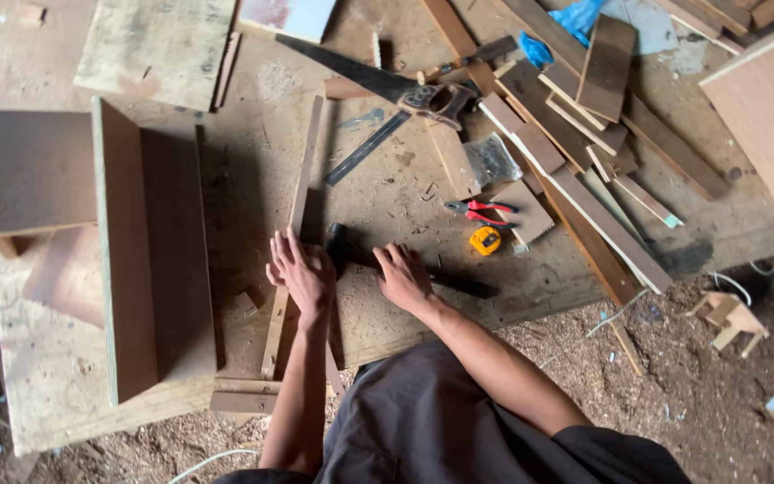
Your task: The person assembles a wooden frame by hammering nails into joints, using pliers to remove a nail from a separate piece, and then hammering that piece into place. The person works on a workbench in a cluttered workshop.
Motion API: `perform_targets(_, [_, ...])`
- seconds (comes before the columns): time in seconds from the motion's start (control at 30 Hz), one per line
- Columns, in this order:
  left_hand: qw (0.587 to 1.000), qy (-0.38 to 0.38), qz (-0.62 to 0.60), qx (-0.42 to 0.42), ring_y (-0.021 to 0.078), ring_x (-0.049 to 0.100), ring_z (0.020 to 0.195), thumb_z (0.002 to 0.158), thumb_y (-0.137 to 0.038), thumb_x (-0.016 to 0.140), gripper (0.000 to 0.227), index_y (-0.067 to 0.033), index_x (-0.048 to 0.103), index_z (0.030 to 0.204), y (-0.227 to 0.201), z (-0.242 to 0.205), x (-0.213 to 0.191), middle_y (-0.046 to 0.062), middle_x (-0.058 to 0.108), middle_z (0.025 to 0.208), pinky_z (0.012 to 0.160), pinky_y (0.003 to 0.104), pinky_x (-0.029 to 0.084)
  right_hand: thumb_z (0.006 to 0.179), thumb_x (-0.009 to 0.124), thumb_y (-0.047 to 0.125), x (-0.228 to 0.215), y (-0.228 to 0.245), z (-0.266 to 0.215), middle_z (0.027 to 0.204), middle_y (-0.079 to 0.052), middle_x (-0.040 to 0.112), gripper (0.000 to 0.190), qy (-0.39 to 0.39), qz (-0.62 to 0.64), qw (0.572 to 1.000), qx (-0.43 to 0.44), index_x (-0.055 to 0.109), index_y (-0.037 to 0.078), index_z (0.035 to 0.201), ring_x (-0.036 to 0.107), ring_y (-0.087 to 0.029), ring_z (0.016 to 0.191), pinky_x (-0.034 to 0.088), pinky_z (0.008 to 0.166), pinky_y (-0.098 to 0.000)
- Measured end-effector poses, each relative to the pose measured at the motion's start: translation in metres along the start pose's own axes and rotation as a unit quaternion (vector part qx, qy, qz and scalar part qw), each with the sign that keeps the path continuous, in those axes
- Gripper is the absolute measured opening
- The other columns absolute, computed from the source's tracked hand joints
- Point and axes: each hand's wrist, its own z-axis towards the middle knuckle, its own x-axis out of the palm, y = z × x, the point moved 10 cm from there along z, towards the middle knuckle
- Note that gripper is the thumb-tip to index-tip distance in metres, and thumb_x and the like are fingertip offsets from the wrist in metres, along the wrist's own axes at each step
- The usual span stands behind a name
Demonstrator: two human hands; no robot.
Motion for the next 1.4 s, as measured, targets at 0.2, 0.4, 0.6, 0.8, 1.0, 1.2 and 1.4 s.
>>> perform_targets(0.2, [0.990, 0.047, -0.087, 0.103, 0.0294, 0.028, 0.155, 0.094, -0.032, 0.063, 0.068, -0.0109, 0.043, 0.156, -0.073, -0.034, 0.032, 0.015, 0.037, 0.164, 0.122, 0.057, 0.008, 0.090, 0.073, 0.033, -0.036, -0.013, -0.027, 0.123, -0.017, 0.058, 0.047, -0.004, 0.010, 1.000, 0.019, 0.063, 0.002, 0.122, 0.054, -0.038, 0.117, 0.046, 0.095, -0.0522])
perform_targets(0.4, [0.980, 0.090, -0.106, 0.142, 0.0278, 0.030, 0.155, 0.095, -0.032, 0.064, 0.067, -0.0125, 0.043, 0.156, -0.140, -0.067, 0.072, 0.013, 0.039, 0.164, 0.122, 0.058, 0.009, 0.080, 0.078, 0.036, -0.058, -0.053, -0.044, 0.117, -0.018, 0.059, 0.042, -0.004, -0.002, 1.000, -0.003, 0.066, 0.001, 0.101, 0.054, -0.038, 0.117, 0.047, 0.095, -0.0513])
perform_targets(0.6, [0.978, 0.096, -0.118, 0.140, 0.0288, 0.036, 0.151, 0.094, -0.030, 0.064, 0.063, -0.0116, 0.047, 0.152, -0.187, -0.086, 0.112, 0.014, 0.046, 0.158, 0.121, 0.056, 0.013, 0.078, 0.080, 0.031, -0.089, -0.103, -0.061, 0.113, -0.016, 0.061, 0.038, -0.058, 0.000, 0.998, -0.028, 0.067, 0.002, 0.098, 0.057, -0.036, 0.115, 0.048, 0.101, -0.0494])
perform_targets(0.8, [0.979, 0.056, -0.129, 0.148, 0.0294, 0.044, 0.148, 0.094, -0.024, 0.064, 0.056, -0.0094, 0.054, 0.147, -0.261, -0.102, 0.141, 0.014, 0.053, 0.153, 0.120, 0.051, 0.019, 0.076, 0.079, 0.012, -0.129, -0.172, -0.076, 0.119, -0.015, 0.063, 0.040, -0.051, 0.118, 0.989, -0.067, 0.068, 0.003, 0.114, 0.061, -0.034, 0.111, 0.051, 0.094, -0.0434])
perform_targets(1.0, [0.973, 0.030, -0.151, 0.169, 0.0308, 0.047, 0.144, 0.094, -0.019, 0.065, 0.053, -0.0080, 0.056, 0.145, -0.371, -0.128, 0.167, 0.014, 0.056, 0.151, 0.119, 0.047, 0.024, 0.080, 0.079, 0.010, -0.187, -0.276, -0.107, 0.111, -0.013, 0.066, 0.030, -0.100, 0.159, 0.980, -0.058, 0.067, 0.004, 0.106, 0.062, -0.032, 0.111, 0.051, 0.098, -0.0439])
perform_targets(1.2, [0.962, 0.085, -0.132, 0.223, 0.0313, 0.049, 0.140, 0.086, -0.018, 0.068, 0.054, -0.0087, 0.061, 0.139, -0.485, -0.153, 0.215, 0.013, 0.059, 0.146, 0.116, 0.051, 0.026, 0.076, 0.075, 0.004, -0.238, -0.374, -0.143, 0.112, -0.013, 0.066, 0.026, -0.152, 0.123, 0.980, -0.028, 0.067, 0.002, 0.101, 0.061, -0.033, 0.109, 0.049, 0.094, -0.0464])
perform_targets(1.4, [0.935, 0.136, -0.133, 0.298, 0.0282, 0.053, 0.135, 0.088, -0.017, 0.067, 0.044, -0.0086, 0.065, 0.131, -0.562, -0.171, 0.268, 0.010, 0.062, 0.140, 0.116, 0.049, 0.030, 0.081, 0.075, 0.005, -0.261, -0.454, -0.172, 0.108, -0.014, 0.065, 0.022, -0.170, 0.123, 0.977, 0.042, 0.071, 0.003, 0.102, 0.061, -0.034, 0.107, 0.049, 0.093, -0.0457])
